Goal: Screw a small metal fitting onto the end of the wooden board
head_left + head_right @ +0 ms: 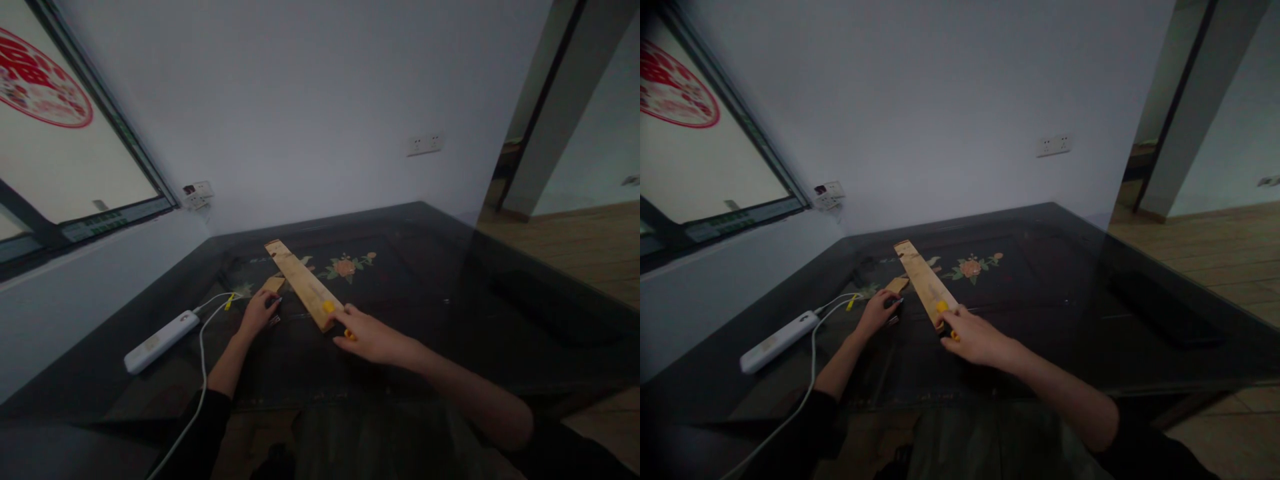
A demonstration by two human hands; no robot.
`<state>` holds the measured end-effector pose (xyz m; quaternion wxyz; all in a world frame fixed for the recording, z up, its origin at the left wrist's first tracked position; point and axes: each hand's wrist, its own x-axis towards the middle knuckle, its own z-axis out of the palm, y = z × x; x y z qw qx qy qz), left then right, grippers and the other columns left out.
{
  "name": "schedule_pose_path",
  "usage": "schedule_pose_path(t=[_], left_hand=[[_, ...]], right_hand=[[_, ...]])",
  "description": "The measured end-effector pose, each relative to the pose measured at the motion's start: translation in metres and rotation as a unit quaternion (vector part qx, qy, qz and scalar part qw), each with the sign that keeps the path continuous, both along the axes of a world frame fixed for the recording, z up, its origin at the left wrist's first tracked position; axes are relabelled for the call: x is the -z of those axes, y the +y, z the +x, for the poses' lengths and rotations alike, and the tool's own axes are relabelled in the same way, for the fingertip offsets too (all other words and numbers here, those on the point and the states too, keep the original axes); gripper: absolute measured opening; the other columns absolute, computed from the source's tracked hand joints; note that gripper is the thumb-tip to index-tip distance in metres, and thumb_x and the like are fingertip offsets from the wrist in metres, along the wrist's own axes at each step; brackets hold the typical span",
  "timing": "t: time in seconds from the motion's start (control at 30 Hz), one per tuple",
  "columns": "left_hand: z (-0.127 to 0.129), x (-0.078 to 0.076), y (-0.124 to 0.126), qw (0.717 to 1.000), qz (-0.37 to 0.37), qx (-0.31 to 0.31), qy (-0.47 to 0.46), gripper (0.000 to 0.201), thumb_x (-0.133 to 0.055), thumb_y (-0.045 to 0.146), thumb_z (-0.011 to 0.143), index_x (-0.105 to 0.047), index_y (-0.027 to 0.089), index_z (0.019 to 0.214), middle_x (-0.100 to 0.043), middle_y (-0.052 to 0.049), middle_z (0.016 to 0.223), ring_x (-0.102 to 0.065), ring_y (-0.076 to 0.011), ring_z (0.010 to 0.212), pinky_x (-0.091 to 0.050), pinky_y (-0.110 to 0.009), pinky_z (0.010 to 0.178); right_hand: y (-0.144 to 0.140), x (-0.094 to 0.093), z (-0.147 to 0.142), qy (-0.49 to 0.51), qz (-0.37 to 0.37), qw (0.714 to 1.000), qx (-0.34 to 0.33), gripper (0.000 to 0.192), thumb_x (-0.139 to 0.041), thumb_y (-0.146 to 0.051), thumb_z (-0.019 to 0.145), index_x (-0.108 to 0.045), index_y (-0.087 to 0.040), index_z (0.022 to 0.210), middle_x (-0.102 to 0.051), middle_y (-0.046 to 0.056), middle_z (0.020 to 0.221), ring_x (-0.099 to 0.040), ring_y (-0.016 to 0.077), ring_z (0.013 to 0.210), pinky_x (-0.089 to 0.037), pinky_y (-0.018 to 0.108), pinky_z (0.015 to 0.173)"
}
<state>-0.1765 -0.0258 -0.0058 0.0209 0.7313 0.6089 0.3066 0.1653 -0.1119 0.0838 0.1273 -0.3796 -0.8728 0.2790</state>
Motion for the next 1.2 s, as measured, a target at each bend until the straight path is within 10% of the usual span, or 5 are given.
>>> schedule_pose_path(t=[0.23, 0.57, 0.9, 1.2], left_hand=[[-0.007, 0.003, -0.001, 1.0, -0.006, -0.014, 0.01, 0.017, -0.055, 0.033, 0.082, -0.064, 0.019, 0.086, -0.062, -0.007, 0.095, -0.06, -0.0224, 0.093, -0.047, -0.037, 0.088], [-0.004, 0.001, 0.0, 1.0, 0.027, -0.008, -0.004, 0.018, -0.055, 0.031, 0.081, -0.063, 0.018, 0.091, -0.064, -0.008, 0.094, -0.06, -0.0245, 0.095, -0.047, -0.041, 0.09], [0.014, -0.008, -0.012, 0.998, 0.053, 0.029, -0.003, 0.021, -0.05, 0.03, 0.085, -0.063, 0.017, 0.094, -0.065, -0.009, 0.095, -0.061, -0.0235, 0.094, -0.048, -0.039, 0.088], [0.034, -0.016, -0.02, 0.993, 0.045, 0.104, 0.011, 0.023, -0.051, 0.036, 0.088, -0.066, 0.019, 0.092, -0.067, -0.009, 0.098, -0.063, -0.0224, 0.097, -0.049, -0.038, 0.09]], right_hand=[[-0.013, 0.025, -0.098, -0.113, 0.153, 0.982, 0.015, 0.036, -0.052, -0.026, 0.085, -0.057, -0.016, 0.119, -0.054, 0.022, 0.122, -0.062, 0.0302, 0.1, -0.051, 0.041, 0.076], [-0.004, 0.043, -0.147, -0.121, 0.132, 0.981, 0.069, 0.07, -0.065, -0.06, 0.073, -0.053, -0.016, 0.125, -0.059, 0.02, 0.115, -0.064, 0.0306, 0.097, -0.052, 0.041, 0.076], [0.024, 0.0, -0.065, -0.009, 0.198, 0.979, 0.05, 0.056, -0.045, -0.057, 0.088, -0.048, -0.022, 0.132, -0.058, 0.014, 0.118, -0.059, 0.0277, 0.105, -0.052, 0.04, 0.08], [0.061, 0.062, -0.039, -0.035, 0.11, 0.993, 0.007, 0.07, -0.054, -0.067, 0.077, -0.047, -0.034, 0.139, -0.031, 0.011, 0.153, -0.02, 0.0418, 0.141, -0.026, 0.059, 0.109]])
